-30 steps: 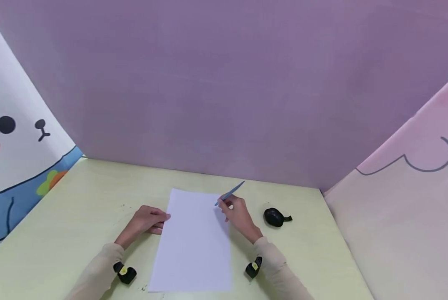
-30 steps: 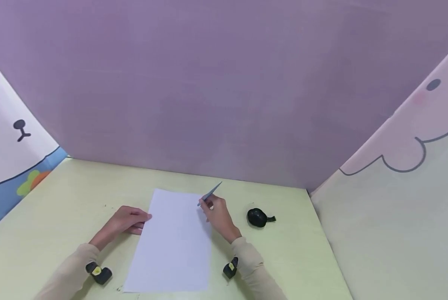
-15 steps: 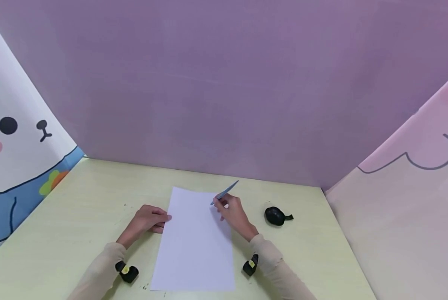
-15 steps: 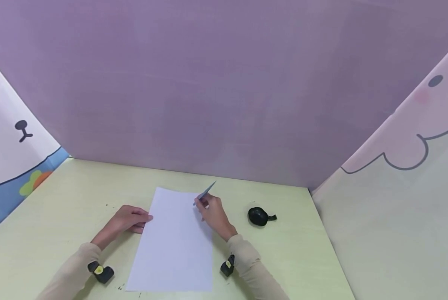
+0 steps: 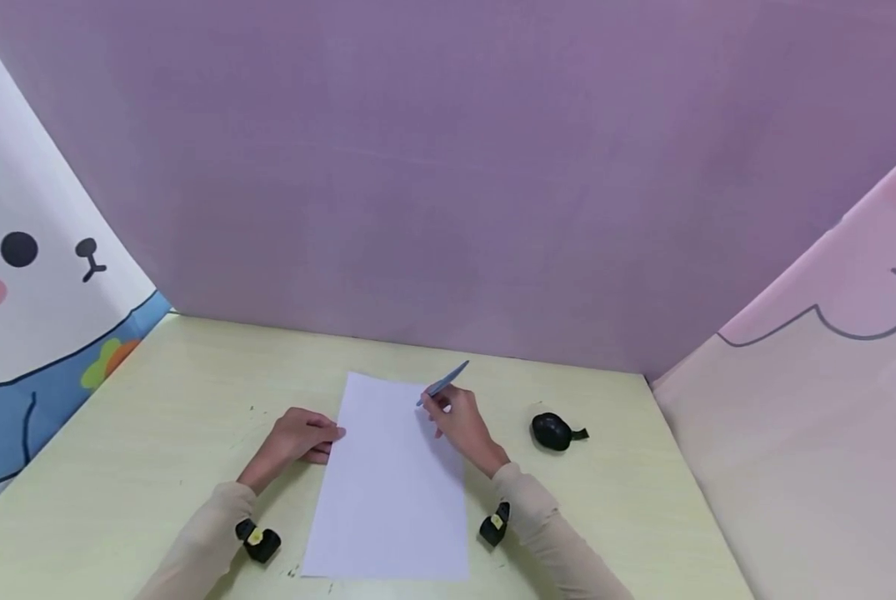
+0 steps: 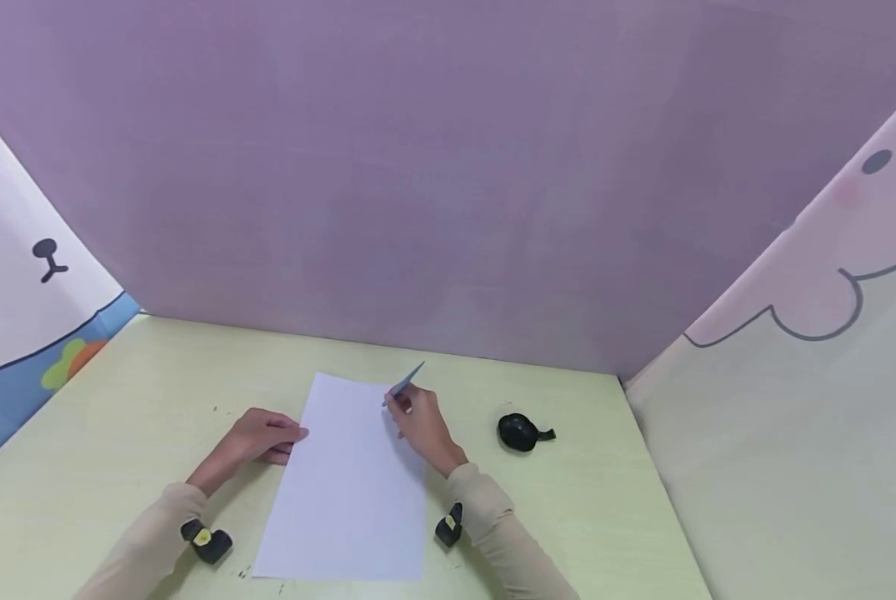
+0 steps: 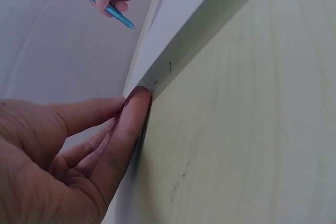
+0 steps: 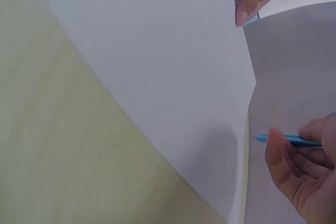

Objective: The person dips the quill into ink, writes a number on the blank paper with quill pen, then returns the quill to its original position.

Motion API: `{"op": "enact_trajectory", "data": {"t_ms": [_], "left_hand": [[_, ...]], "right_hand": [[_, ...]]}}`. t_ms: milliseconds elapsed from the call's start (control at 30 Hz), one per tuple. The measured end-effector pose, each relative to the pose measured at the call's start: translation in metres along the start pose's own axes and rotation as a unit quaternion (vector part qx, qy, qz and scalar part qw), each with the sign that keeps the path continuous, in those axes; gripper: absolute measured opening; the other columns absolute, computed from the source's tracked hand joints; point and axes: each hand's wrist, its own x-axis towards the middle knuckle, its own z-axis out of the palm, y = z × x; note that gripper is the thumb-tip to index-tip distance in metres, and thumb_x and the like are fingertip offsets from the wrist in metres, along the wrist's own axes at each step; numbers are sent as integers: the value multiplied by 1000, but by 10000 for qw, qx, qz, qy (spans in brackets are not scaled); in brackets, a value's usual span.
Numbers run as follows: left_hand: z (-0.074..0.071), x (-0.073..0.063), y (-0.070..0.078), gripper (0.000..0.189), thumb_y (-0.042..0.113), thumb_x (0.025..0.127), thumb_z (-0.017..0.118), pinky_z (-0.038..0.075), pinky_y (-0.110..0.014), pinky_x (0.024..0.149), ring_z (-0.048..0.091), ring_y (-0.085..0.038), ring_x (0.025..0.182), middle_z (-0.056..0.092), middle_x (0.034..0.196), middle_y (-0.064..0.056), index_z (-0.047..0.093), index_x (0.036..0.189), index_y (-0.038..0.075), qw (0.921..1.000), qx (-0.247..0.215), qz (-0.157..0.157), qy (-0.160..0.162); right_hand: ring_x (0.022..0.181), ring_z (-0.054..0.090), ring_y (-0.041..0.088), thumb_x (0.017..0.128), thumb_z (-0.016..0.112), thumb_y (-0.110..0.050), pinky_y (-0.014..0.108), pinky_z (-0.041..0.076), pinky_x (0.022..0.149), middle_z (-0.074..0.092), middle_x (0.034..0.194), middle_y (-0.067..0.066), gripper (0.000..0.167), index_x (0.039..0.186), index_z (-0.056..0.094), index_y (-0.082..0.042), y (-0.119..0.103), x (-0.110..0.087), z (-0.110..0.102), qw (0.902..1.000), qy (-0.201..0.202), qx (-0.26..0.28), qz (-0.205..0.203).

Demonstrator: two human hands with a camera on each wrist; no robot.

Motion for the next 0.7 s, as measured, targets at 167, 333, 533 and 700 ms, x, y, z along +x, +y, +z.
{"op": "enact_trajectory", "data": {"t_ms": [167,333,533,700], "left_hand": [[2,-1,4,26,12,96,75,67,-32,66,73,-15,69,72,83,-11,72,108,-12,10000,-72,13,-34],[2,-2,5,26,11,96,75,67,-31,66,73,-14,68,72,82,-10,72,109,-12,10000,-36,-35,13],[2,0,2,27,10,96,75,67,-31,65,73,-15,67,72,82,-11,71,110,-13,9999,-60,-80,66],[2,0,1,27,10,96,75,67,-31,65,72,-15,67,72,81,-11,71,110,-13,9998,-104,-112,96]], "right_hand": [[67,68,34,105,62,-4,32,60,47,70,85,23,14,106,71,7,-4,0,3,10000,72,43,54],[67,68,36,104,63,-2,34,61,47,70,85,24,14,106,71,9,-6,0,6,9997,161,85,147],[64,68,34,103,63,-2,32,60,47,70,85,24,14,106,71,9,-4,1,8,9995,230,105,210],[68,68,32,103,64,-2,27,60,47,71,85,23,13,105,71,9,-3,2,11,9994,214,175,195]]}}
